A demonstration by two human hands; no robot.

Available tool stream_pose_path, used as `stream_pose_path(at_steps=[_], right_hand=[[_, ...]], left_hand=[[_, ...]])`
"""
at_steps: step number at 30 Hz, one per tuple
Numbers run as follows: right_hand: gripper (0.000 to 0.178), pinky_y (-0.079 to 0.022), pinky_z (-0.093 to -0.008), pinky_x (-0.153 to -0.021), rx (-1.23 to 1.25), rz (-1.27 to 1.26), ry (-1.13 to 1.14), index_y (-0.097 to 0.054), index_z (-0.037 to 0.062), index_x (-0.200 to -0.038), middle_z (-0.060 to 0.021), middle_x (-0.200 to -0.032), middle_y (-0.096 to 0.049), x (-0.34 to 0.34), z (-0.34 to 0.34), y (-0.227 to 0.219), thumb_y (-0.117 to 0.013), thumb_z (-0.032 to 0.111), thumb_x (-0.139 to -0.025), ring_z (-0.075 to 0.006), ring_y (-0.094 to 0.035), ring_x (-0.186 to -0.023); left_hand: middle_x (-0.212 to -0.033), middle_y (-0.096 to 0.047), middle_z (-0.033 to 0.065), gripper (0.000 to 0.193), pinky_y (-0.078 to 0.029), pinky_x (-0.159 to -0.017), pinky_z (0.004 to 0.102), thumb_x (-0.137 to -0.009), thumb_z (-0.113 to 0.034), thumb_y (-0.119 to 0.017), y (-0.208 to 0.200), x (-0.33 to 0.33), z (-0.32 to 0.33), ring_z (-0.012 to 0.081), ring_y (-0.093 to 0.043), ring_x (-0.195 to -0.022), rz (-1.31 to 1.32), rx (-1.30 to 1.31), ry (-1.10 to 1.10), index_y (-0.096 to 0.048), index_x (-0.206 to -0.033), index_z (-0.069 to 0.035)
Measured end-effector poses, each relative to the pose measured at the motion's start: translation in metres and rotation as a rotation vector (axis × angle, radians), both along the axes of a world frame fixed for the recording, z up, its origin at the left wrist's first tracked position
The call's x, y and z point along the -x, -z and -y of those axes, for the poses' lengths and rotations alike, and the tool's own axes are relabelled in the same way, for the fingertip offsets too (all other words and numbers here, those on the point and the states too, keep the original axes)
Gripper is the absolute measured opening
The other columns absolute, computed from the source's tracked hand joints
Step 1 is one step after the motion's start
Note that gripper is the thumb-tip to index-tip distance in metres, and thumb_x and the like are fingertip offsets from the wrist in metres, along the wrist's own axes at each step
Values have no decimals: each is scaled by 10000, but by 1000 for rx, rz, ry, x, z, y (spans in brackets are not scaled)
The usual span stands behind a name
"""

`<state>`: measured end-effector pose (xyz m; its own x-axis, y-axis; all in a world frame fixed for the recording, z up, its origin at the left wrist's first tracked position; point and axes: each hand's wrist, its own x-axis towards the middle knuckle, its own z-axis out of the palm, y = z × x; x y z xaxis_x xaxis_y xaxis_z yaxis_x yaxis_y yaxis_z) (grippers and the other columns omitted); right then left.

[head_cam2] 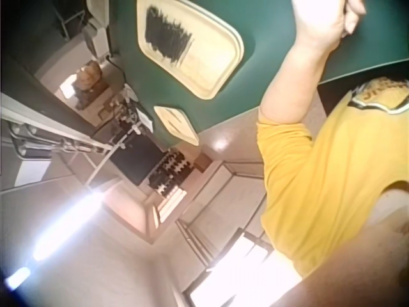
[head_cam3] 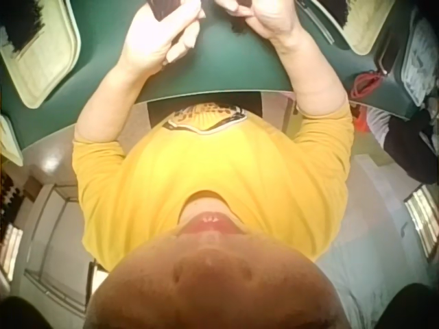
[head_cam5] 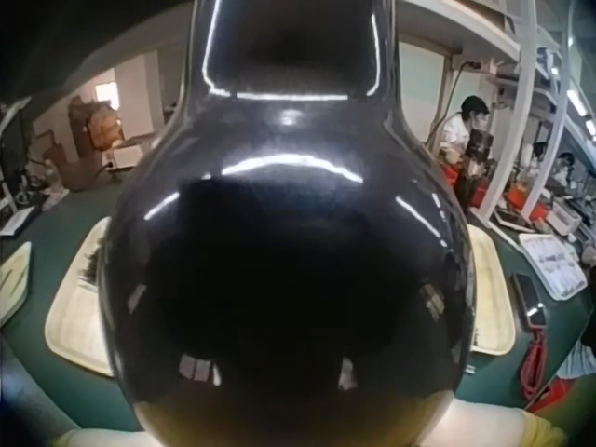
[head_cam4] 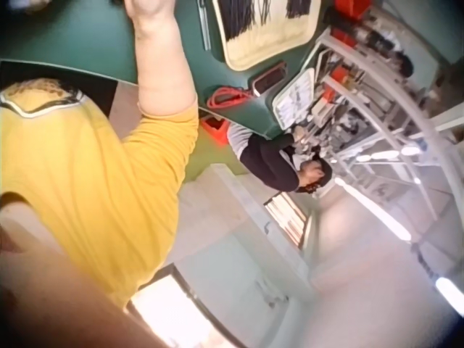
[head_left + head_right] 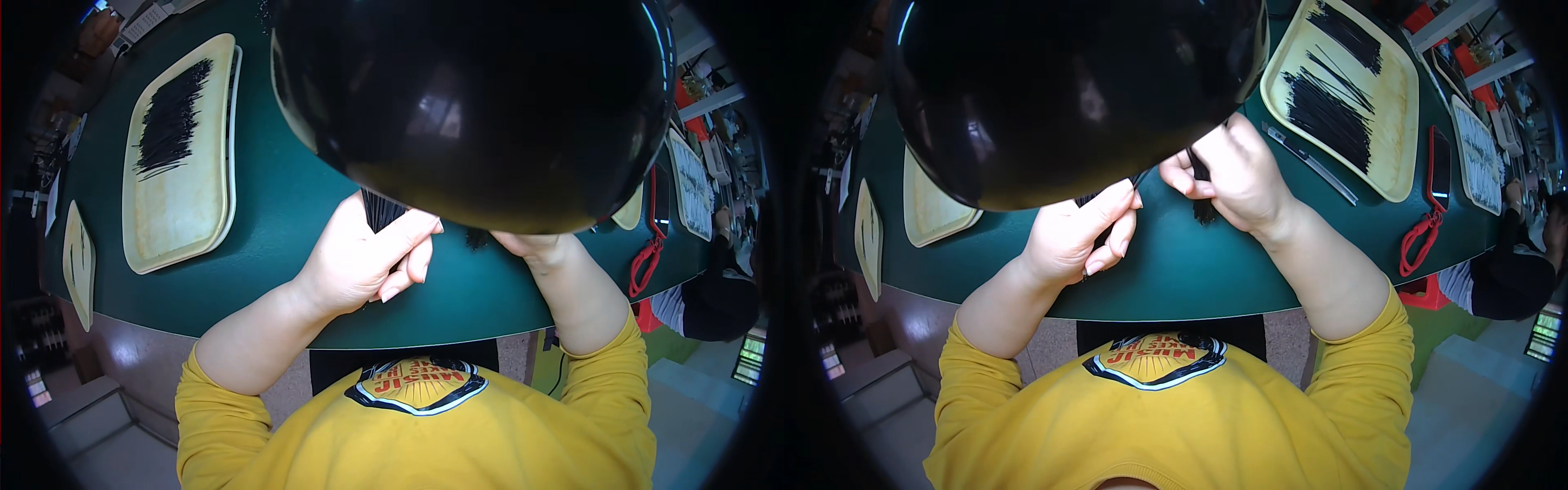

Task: The recorder is picking up bundles of black bristles and inserting them into component bases at a factory workstation.

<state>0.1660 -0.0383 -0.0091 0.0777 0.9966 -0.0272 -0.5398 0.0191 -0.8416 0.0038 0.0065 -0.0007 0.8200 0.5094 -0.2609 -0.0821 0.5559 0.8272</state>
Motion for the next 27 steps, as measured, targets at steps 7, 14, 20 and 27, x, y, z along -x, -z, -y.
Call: stream_pose_path(at_steps=[7, 14, 20, 27], right_hand=[[183, -266, -163, -398, -16, 163, -73, -496, 32, -671, -8, -482, -439, -1, -1, 1, -379, 79, -804, -49, -379, -415], [141, -411, -196, -526, -354, 679, 136, -531, -15, -801, -41, -669, -558, 1, 3, 8, -561, -5, -663, -69, -508, -559], [137, -406, -198, -498, -512, 794, 186, -538, -18, -781, -34, -629, -558, -3, 0, 13, -573, -9, -648, -73, -504, -527], [53, -331, -169, -419, -373, 825, 233, -495, -11, -675, -3, -512, -475, 4, 4, 9, -494, -6, -728, -38, -428, -442]], left_hand=[[-517, -488, 80, 80, -291, -289, 165, -781, 19, -386, 10, 5, -1, 64, -377, -314, 85, 100, 2, -465, -782, 29], [-489, -484, 58, 166, -298, -290, 162, -740, 82, -367, 24, 8, -1, 63, -384, -303, 65, 61, 1, -497, -830, 32], [-452, -437, 29, 142, -279, -285, 164, -780, 7, -388, 22, 7, -1, 51, -341, -289, 68, 134, -35, -473, -892, 25], [-343, -352, 3, 170, -221, -260, 176, -836, -105, -397, 7, 3, -3, 63, -292, -236, -70, 37, -45, -465, -710, -12]])
